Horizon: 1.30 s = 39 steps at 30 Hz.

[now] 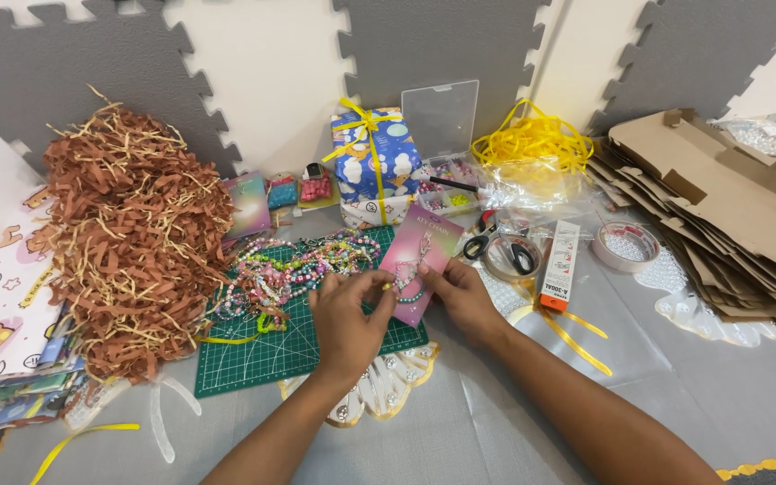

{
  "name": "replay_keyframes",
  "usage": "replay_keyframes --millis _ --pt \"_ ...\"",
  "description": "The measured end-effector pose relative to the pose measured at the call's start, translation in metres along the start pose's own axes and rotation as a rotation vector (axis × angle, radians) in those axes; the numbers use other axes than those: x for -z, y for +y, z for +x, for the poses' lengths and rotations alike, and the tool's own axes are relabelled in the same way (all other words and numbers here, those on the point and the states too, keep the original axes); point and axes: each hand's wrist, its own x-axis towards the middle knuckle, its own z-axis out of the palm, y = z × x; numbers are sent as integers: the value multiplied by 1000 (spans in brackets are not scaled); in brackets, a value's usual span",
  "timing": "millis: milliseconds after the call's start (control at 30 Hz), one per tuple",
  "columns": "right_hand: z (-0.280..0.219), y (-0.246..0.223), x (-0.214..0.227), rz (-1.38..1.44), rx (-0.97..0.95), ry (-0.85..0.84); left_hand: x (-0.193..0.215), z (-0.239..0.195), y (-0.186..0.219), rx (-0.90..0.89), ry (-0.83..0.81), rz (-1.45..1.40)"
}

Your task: The person selects a beaded keychain from a pile on a green cutting mat, attaches it to a pink display card, and places the assembled item into a clear plastic bag. The workspace includes shredded paper, gift boxes, and packaging supplies.

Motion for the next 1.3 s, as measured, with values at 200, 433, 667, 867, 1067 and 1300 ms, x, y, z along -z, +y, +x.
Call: replay_keyframes --millis 200,433,667,867,1067,1300 --pt "-37 -65 -26 148 -117 25 4 -2 8 -16 -67 48" --pt "-22 -46 -7 156 -150 44 -22 -3 -20 228 -146 -425" --pt "-21 -50 -1 155 -206 60 -33 -3 -30 430 -274 -617" --pt "-32 -68 2 98 -142 -47 -31 5 -31 525 -324 -812" --pt "-27 -57 22 -3 3 -74 -5 7 -23 394 -204 -379" --pt "-19 -37 25 -151 -40 -148 -17 -9 -11 101 -274 -234"
